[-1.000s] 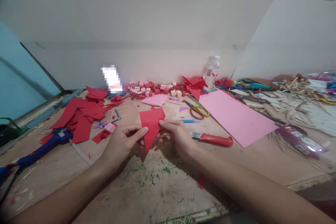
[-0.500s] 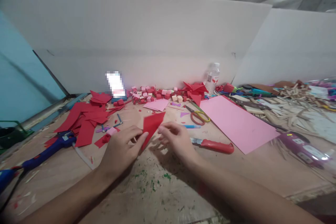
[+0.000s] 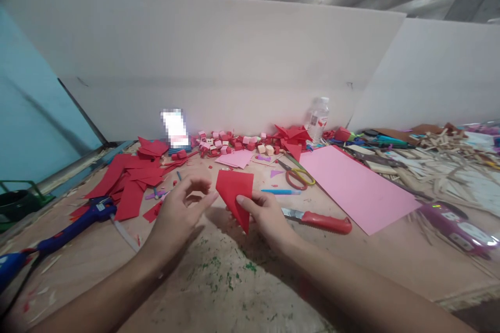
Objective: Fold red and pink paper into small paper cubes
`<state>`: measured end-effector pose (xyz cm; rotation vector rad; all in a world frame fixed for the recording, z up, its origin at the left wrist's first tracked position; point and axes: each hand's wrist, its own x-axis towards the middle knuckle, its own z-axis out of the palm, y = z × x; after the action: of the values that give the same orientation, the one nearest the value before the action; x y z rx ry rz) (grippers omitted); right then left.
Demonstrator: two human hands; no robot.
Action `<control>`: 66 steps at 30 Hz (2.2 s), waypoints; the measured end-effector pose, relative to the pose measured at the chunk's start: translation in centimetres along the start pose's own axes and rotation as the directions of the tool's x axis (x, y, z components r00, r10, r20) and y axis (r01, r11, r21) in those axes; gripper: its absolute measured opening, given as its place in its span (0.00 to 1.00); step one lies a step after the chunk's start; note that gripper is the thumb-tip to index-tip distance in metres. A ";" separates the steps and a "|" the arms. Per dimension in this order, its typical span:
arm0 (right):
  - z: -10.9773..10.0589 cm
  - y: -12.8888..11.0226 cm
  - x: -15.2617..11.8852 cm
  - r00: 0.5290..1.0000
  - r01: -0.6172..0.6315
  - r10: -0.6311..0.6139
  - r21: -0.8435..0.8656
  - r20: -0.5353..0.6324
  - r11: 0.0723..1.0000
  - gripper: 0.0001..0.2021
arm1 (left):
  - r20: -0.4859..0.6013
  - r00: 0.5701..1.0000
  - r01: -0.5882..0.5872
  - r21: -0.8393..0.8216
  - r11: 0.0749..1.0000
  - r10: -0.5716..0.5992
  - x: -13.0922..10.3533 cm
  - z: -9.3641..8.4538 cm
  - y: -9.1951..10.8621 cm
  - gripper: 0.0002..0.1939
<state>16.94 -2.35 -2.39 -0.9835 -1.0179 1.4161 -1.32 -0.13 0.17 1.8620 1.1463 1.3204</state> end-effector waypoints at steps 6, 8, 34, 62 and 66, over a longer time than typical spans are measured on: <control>0.0 -0.1 -0.1 0.997 -0.018 0.019 -0.023 0.077 1.000 0.17 | 0.228 0.957 0.220 -0.180 0.959 -0.177 1.0 -0.2 -0.8 0.12; 0.0 -0.4 -0.1 0.998 0.005 -0.004 -0.030 0.057 1.000 0.17 | 0.222 0.960 0.208 -0.153 0.966 -0.172 0.8 -0.2 -0.6 0.11; -0.9 -1.9 0.0 0.988 0.155 -0.157 -0.230 0.011 0.961 0.14 | 0.218 0.965 0.161 -0.053 0.986 -0.146 0.6 -0.2 0.1 0.11; -1.0 -1.4 0.3 0.978 0.199 -0.117 -0.588 0.175 0.784 0.13 | 0.342 0.924 0.174 0.031 0.984 -0.174 0.1 -0.2 0.7 0.13; -1.1 -1.2 0.2 0.970 0.223 -0.116 -0.606 0.211 0.763 0.14 | 0.422 0.887 0.190 0.033 0.981 -0.186 0.0 -0.3 0.6 0.17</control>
<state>18.30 -2.05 -1.52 -1.2189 -1.7288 1.0173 -1.42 -0.37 0.76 1.8555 1.0491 0.7582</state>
